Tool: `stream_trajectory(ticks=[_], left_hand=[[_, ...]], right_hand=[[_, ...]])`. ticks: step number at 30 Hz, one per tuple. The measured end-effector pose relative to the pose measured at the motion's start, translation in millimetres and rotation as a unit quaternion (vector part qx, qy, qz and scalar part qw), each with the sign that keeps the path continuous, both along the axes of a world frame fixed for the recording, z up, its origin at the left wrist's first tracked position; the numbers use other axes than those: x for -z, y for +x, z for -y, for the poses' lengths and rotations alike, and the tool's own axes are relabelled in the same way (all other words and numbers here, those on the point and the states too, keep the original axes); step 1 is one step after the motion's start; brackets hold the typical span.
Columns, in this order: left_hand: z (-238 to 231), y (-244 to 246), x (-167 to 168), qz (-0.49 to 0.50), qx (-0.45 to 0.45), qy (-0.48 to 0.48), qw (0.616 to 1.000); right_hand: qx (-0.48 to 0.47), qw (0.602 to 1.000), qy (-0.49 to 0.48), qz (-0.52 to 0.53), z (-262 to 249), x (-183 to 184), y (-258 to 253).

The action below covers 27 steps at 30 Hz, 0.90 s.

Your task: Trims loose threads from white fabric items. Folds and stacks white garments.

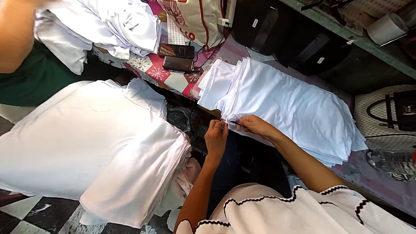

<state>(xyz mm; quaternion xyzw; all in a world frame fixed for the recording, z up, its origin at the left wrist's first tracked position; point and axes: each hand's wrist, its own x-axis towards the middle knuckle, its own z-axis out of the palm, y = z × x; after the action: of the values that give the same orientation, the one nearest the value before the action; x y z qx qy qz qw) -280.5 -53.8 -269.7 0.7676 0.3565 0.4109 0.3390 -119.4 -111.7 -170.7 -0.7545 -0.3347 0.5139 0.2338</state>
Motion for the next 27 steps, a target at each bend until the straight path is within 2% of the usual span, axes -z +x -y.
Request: stream_trajectory(ticks=[9,11,13,14,15,17,19,20,22,25,26,27], left_hand=[[2.0,-2.8,-2.3,-0.012,0.013,-0.002,1.0],[-0.7,-17.4,-15.5,-0.125,0.036,-0.054,0.99],[-13.1,-32.8,-40.5,-0.296,0.109,-0.178,0.932],[-19.1,-36.5,-45.3,-0.313,0.126,-0.213,0.917],[-22.2,-37.5,-44.2,-0.278,0.124,-0.216,0.928],[-23.2,-25.9,-32.7,-0.132,0.122,-0.208,0.962],[-22.6,-1.0,-18.0,-0.015,0.158,-0.242,0.957],[-22.6,8.8,-12.7,-0.002,0.168,-0.253,0.953],[-29.2,9.7,-13.7,-0.091,0.18,-0.241,0.949],[-44.5,-24.2,-32.4,-0.267,0.172,-0.231,0.92],[-44.3,-31.5,-38.9,-0.288,0.156,-0.233,0.916],[-39.0,-33.0,-42.3,-0.267,0.142,-0.219,0.928]], right_hand=[[0.014,1.0,0.008,-0.014,-4.8,5.3,-2.7],[0.008,1.0,0.003,-0.018,-1.0,4.5,1.3],[-0.012,1.0,0.021,-0.012,6.5,-4.7,6.6],[-0.019,0.998,0.051,0.007,10.7,-8.8,8.4],[-0.019,0.994,0.093,0.044,13.5,-10.4,9.4],[-0.015,0.972,0.174,0.159,13.1,-5.0,10.5],[-0.021,0.953,0.178,0.245,5.3,7.6,10.4],[-0.027,0.948,0.166,0.269,1.3,14.7,9.8],[-0.016,0.942,0.173,0.286,1.2,20.0,14.4],[0.046,0.932,0.236,0.272,21.6,-1.0,31.7],[0.067,0.931,0.25,0.257,28.9,-8.1,36.3],[0.084,0.931,0.261,0.24,35.7,-12.5,38.8]])
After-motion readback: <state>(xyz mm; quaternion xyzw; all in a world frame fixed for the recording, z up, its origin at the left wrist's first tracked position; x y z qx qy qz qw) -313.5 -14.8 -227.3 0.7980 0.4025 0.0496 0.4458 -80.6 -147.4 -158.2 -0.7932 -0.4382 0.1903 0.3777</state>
